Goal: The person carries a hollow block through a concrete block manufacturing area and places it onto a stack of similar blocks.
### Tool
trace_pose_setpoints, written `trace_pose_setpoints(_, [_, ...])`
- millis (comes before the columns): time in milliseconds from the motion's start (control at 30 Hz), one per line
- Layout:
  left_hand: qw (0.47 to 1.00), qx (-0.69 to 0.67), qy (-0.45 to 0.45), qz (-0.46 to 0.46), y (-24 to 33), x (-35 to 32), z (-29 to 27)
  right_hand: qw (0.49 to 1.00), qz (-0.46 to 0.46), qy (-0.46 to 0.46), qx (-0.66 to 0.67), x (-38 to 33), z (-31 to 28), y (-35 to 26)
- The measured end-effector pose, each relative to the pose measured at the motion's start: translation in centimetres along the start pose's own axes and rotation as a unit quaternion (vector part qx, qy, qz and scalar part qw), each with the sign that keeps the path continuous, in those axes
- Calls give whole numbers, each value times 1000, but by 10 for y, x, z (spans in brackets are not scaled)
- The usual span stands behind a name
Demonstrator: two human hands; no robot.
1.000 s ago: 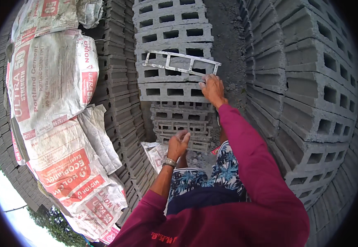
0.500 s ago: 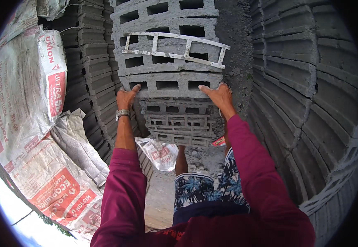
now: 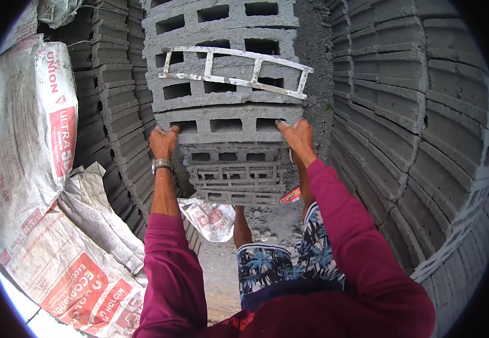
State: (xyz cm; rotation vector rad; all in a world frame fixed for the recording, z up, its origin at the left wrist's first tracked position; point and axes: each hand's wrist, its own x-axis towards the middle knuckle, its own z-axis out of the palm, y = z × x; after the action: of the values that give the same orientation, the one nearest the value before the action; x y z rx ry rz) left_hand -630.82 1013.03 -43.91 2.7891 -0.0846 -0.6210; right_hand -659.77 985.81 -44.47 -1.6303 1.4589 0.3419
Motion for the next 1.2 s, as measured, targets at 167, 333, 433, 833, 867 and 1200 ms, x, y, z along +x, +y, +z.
trace_pose_setpoints(167, [999, 4, -24, -35, 2, -3, 1, 1000, 25, 2, 2, -4, 3, -2])
trace_pose_setpoints(333, [999, 20, -28, -21, 19, -2, 1, 999, 13, 49, 3, 6, 12, 18])
trace_pose_setpoints(433, [1000, 15, 12, 0, -13, -10, -1, 1000, -4, 30, -6, -9, 8, -16])
trace_pose_setpoints(833, [991, -128, 23, -28, -68, -123, 22, 994, -50, 91, 36, -54, 31, 74])
trace_pose_setpoints(867, [998, -3, 2, -62, -48, -109, 10, 997, 8, 71, -17, -59, 16, 54])
trace_pose_setpoints(1200, [997, 13, -24, -69, -55, -78, -12, 991, -18, 21, -130, -75, 6, 15])
